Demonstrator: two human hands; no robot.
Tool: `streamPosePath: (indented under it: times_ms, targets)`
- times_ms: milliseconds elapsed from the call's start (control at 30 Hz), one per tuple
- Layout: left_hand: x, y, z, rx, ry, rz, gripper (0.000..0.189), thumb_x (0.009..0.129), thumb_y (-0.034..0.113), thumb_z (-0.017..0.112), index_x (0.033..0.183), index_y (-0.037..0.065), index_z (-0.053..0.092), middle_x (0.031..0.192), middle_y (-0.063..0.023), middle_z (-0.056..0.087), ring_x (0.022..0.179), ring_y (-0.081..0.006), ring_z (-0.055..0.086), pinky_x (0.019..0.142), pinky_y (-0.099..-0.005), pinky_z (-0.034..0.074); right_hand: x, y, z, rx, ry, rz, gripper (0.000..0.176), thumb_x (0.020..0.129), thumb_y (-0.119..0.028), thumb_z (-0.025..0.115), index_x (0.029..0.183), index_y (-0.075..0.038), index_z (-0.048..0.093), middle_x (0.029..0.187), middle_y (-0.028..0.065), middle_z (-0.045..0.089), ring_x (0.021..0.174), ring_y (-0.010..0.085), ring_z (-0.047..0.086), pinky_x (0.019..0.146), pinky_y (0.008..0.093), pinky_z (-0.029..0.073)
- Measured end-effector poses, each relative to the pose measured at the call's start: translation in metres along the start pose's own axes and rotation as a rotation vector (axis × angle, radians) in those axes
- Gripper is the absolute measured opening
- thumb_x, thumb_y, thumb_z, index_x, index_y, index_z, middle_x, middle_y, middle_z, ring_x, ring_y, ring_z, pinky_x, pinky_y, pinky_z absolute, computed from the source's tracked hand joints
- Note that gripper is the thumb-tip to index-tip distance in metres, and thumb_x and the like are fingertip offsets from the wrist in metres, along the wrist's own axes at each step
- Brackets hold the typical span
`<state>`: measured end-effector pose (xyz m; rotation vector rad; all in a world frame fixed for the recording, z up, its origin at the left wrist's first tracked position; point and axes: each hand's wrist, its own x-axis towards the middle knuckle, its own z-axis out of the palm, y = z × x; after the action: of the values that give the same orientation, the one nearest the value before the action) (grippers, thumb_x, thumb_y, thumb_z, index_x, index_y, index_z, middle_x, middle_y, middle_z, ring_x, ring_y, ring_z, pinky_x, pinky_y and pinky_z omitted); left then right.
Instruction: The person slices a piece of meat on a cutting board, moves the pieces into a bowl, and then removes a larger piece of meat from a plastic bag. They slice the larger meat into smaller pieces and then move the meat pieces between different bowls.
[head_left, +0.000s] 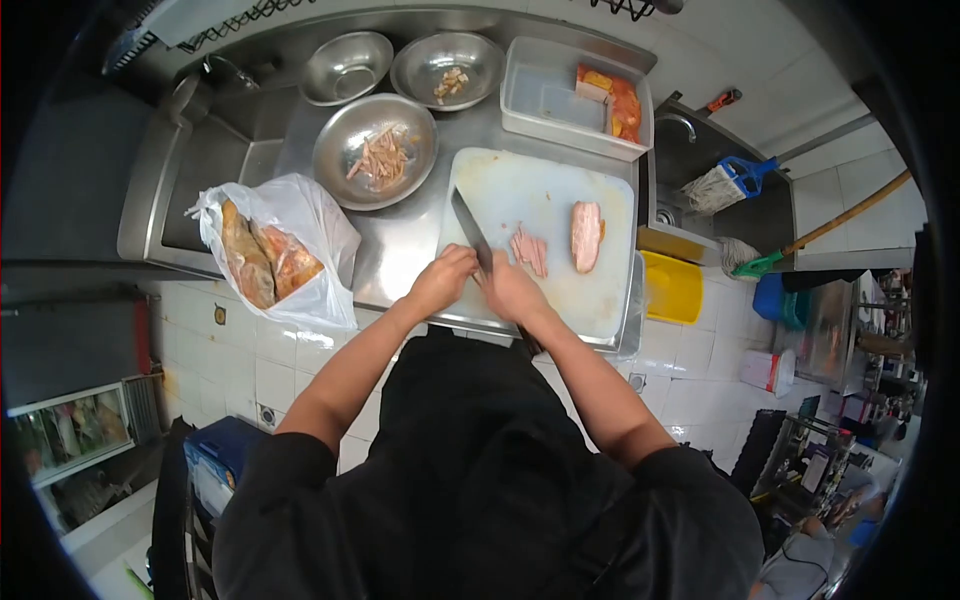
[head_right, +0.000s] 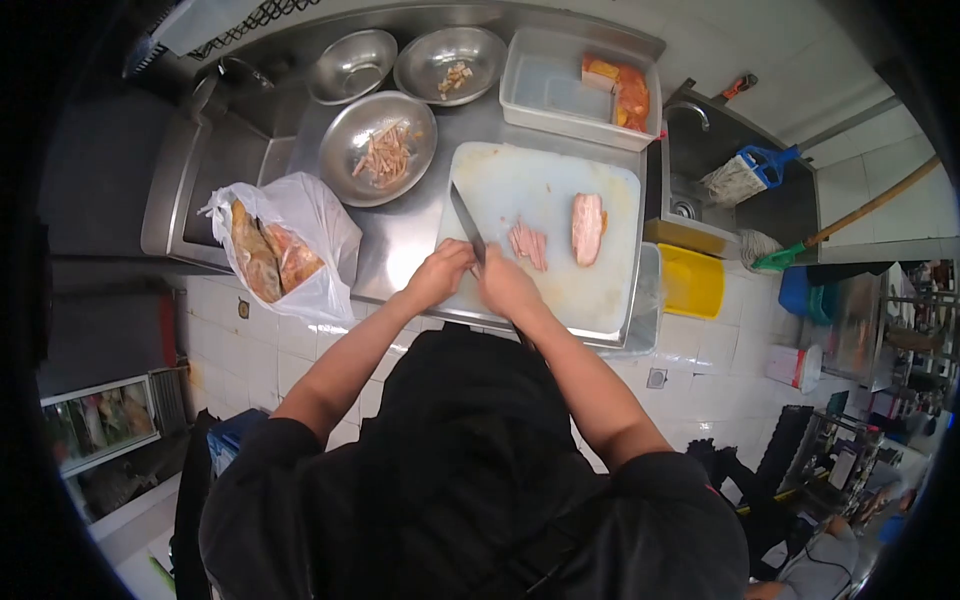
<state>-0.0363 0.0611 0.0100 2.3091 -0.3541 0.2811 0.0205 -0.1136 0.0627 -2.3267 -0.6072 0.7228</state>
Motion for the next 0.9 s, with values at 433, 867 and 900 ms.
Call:
streamPosePath:
  times_ms: [433, 867, 900]
  targets:
    - [-0.001, -0.008, -0.006, -0.015, -0.157, -0.064, 0.016, 0.084, 0.001, 0.067, 0.101, 0.0, 0.067, 0.11, -0.0156, 0.063, 0.107, -0.0362, 0.059, 0.093, -0.042, 0.051, 0.018, 0.048, 0.0, -0.387, 0.602, -0.522, 0.048, 0.092, -0.013, 0.058, 0.13, 0.011, 0.043, 0.113, 0.0412, 0.059, 0.089, 0.0539, 0.064, 0.083, 0.0582, 0.05]
    - [0.038, -0.001, -0.047, 0.062, -0.003, -0.31, 0.007, 0.086, 0.004, 0.066, 0.092, 0.001, 0.066, 0.078, -0.0115, 0.067, 0.074, -0.0306, 0.067, 0.071, -0.0379, 0.055, -0.025, 0.025, -0.046, 0.451, 0.007, 0.296, 0.067, 0.095, -0.015, 0.053, 0.154, 0.004, 0.027, 0.105, 0.03, 0.067, 0.063, 0.0396, 0.067, 0.062, 0.0452, 0.054]
    - [0.056, -0.005, -0.056, -0.033, 0.107, -0.371, 0.007, 0.087, 0.006, 0.068, 0.092, 0.001, 0.067, 0.078, -0.0106, 0.069, 0.071, -0.0255, 0.067, 0.069, -0.0349, 0.055, -0.028, 0.027, -0.047, 0.479, 0.002, 0.321, 0.069, 0.095, -0.015, 0.053, 0.155, 0.004, 0.026, 0.097, 0.0291, 0.069, 0.063, 0.0387, 0.067, 0.063, 0.0458, 0.054]
